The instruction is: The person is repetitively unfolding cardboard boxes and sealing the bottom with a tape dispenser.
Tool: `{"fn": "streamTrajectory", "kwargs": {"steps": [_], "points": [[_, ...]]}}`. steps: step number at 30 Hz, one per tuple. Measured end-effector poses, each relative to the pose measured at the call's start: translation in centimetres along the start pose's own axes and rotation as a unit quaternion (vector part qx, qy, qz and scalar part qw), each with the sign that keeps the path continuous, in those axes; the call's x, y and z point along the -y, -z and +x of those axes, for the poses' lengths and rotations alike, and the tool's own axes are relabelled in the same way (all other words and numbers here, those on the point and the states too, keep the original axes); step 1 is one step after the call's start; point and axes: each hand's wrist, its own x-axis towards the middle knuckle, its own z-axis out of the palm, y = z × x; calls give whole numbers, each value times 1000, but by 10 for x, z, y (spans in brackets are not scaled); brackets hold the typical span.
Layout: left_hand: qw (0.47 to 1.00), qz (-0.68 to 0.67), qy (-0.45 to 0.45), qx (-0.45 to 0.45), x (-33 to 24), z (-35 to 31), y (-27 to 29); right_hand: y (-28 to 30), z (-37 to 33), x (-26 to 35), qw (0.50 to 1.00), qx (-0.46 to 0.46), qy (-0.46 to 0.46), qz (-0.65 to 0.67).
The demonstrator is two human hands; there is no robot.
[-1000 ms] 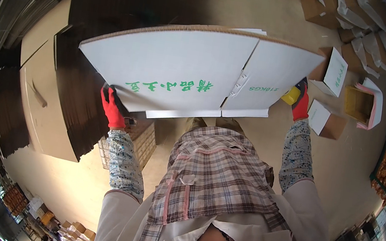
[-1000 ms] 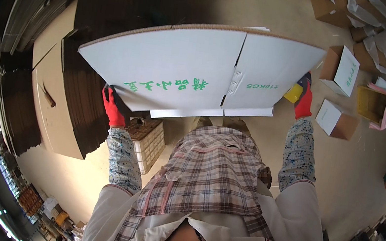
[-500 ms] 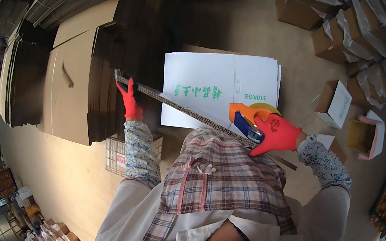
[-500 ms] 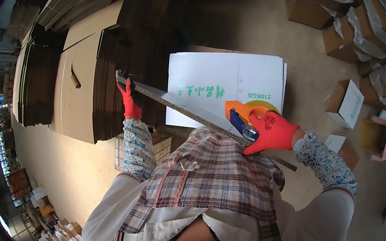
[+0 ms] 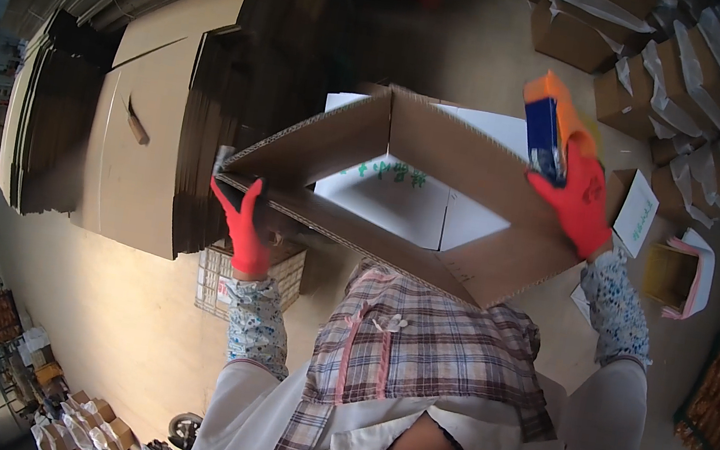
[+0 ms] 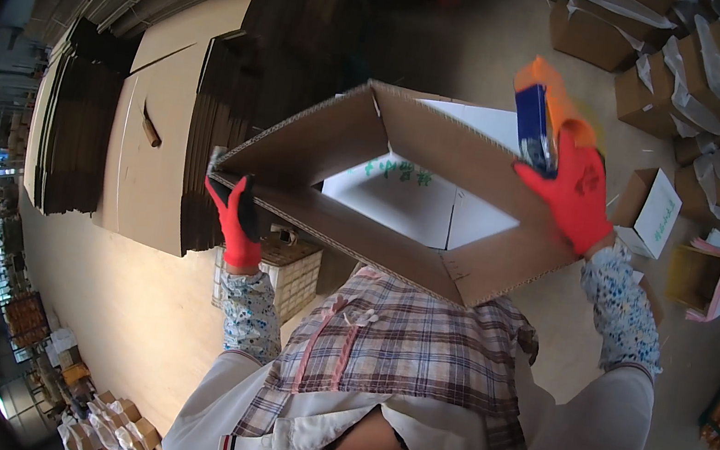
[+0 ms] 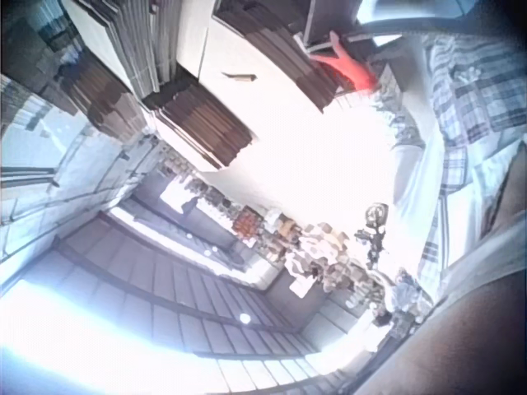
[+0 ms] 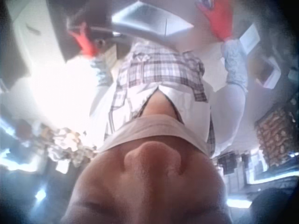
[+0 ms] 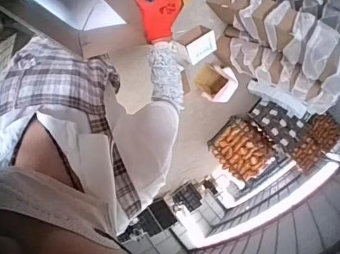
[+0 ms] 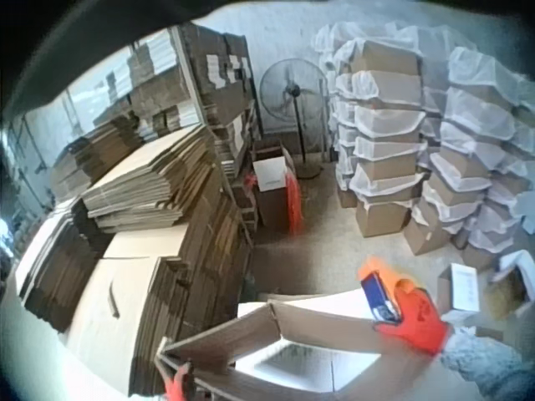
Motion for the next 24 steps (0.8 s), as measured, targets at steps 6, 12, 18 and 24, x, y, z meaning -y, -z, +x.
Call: {"fn": "streamTrajectory", "kwargs": {"steps": [6, 12, 18, 24], "points": [[938, 315, 128, 71, -48, 15, -45, -62, 79, -11, 994, 19, 109, -18], [617, 404, -57, 674, 10, 41, -131, -46, 86, 14, 982, 46, 172, 57], [582, 491, -106, 640, 108, 43, -119, 6, 4, 4, 920, 108, 370, 67], [633, 501, -73, 586, 1, 15, -96, -169, 10, 0, 902, 115, 408, 79]]}}
